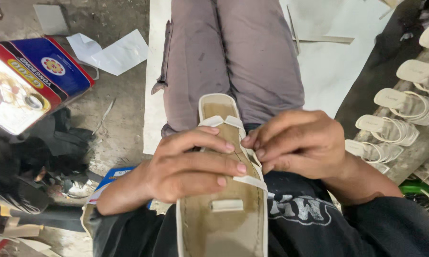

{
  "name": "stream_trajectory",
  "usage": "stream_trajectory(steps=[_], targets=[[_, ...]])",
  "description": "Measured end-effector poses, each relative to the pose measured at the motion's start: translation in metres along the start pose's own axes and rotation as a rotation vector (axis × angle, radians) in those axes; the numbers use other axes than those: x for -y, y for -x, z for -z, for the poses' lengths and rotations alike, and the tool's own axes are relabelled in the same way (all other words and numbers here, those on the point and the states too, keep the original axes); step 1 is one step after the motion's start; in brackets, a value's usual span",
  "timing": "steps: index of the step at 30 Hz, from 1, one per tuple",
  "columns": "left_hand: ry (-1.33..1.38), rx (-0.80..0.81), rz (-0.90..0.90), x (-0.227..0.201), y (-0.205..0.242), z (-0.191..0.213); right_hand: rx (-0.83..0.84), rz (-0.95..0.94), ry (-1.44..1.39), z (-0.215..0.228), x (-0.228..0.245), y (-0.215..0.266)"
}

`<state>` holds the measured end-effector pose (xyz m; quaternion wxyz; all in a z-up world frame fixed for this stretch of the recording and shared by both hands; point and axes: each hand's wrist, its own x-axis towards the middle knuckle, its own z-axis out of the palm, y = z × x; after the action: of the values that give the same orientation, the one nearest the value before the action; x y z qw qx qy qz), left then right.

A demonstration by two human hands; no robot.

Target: The person assembles a sandal by wrapping white straps around a wooden shoe last, securing them with a hammer, and then removing the last to reveal the finished sandal.

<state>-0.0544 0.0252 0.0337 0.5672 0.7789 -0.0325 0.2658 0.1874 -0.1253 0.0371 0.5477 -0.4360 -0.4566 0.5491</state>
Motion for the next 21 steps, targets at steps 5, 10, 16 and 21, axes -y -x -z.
stream_trajectory(steps=[5, 10, 16, 21], targets=[[-0.239, 0.018, -0.110, -0.008, 0.001, 0.002, 0.163, 0.278, 0.303, -0.001, -0.008, -0.007], [0.143, -0.169, 0.150, 0.004, -0.010, -0.010, 0.081, 0.231, 0.280, 0.003, -0.020, -0.019], [0.512, -0.433, 0.801, 0.052, 0.005, -0.011, -0.076, -0.123, 0.317, 0.031, -0.076, -0.042], [0.746, -0.690, 1.158, 0.108, 0.044, -0.034, -0.738, -0.228, 0.217, 0.147, -0.188, -0.029]])
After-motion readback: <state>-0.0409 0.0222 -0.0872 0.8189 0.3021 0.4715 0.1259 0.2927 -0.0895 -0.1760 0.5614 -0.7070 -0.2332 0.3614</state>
